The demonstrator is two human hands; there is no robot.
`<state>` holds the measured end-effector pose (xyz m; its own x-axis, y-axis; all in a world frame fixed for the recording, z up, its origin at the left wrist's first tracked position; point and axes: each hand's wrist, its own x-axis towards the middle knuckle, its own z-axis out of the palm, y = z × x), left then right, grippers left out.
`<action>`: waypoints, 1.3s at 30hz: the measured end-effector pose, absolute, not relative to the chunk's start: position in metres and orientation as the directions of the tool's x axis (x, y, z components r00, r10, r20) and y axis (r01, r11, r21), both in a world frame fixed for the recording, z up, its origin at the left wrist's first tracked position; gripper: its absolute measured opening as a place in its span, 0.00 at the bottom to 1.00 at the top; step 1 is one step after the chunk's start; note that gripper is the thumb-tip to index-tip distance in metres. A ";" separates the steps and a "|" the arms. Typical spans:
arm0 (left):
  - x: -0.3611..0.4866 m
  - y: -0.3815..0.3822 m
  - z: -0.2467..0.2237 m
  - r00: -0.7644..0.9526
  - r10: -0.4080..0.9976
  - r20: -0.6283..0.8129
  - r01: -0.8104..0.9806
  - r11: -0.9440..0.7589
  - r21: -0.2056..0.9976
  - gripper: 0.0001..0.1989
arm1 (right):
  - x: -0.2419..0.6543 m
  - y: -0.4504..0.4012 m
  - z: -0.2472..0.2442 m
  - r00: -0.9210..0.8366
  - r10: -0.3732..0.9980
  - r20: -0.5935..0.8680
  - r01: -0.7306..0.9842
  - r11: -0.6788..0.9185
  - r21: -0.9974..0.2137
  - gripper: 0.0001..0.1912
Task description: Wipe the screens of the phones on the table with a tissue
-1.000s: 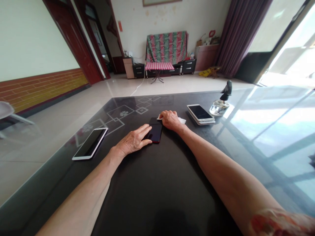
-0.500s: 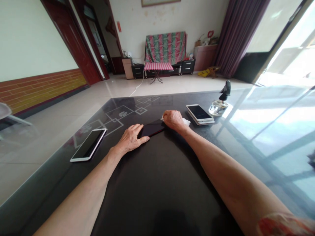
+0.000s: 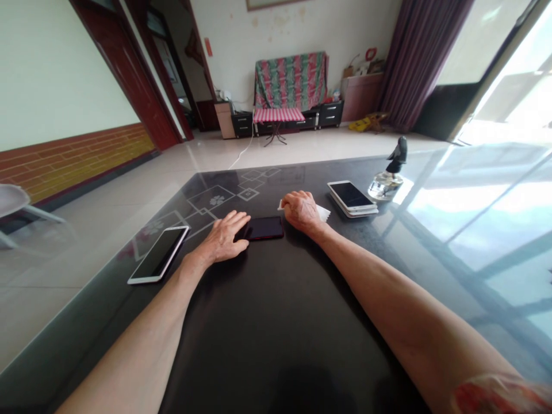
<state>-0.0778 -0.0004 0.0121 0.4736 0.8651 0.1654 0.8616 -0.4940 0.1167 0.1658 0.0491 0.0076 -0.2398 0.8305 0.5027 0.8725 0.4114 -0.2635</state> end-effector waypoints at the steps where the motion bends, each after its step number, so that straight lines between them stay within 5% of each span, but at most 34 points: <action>1: -0.069 -0.002 0.012 0.474 0.857 0.203 0.860 -0.500 0.100 0.32 | 0.165 0.049 0.008 -0.244 0.826 0.508 0.869 0.419 -0.264 0.15; 16: -0.040 0.028 0.013 0.593 0.799 0.099 0.757 -0.595 0.272 0.40 | 0.173 0.052 0.002 -0.327 0.820 0.470 0.829 0.488 -0.274 0.16; 28: -0.046 0.023 0.018 0.619 0.781 0.080 0.738 -0.614 0.282 0.40 | 0.193 0.022 0.011 -0.421 0.748 0.514 0.706 0.626 -0.332 0.18; 39: -0.045 0.022 0.018 0.621 0.779 0.084 0.737 -0.618 0.273 0.40 | 0.191 0.018 -0.002 -0.668 0.583 0.463 0.612 0.784 -0.103 0.19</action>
<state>-0.0448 0.0223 0.0178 0.6213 0.7790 0.0842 0.7374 -0.6177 0.2734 0.1913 0.0176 -0.0019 -0.6677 0.5829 0.4631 0.6125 0.7837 -0.1033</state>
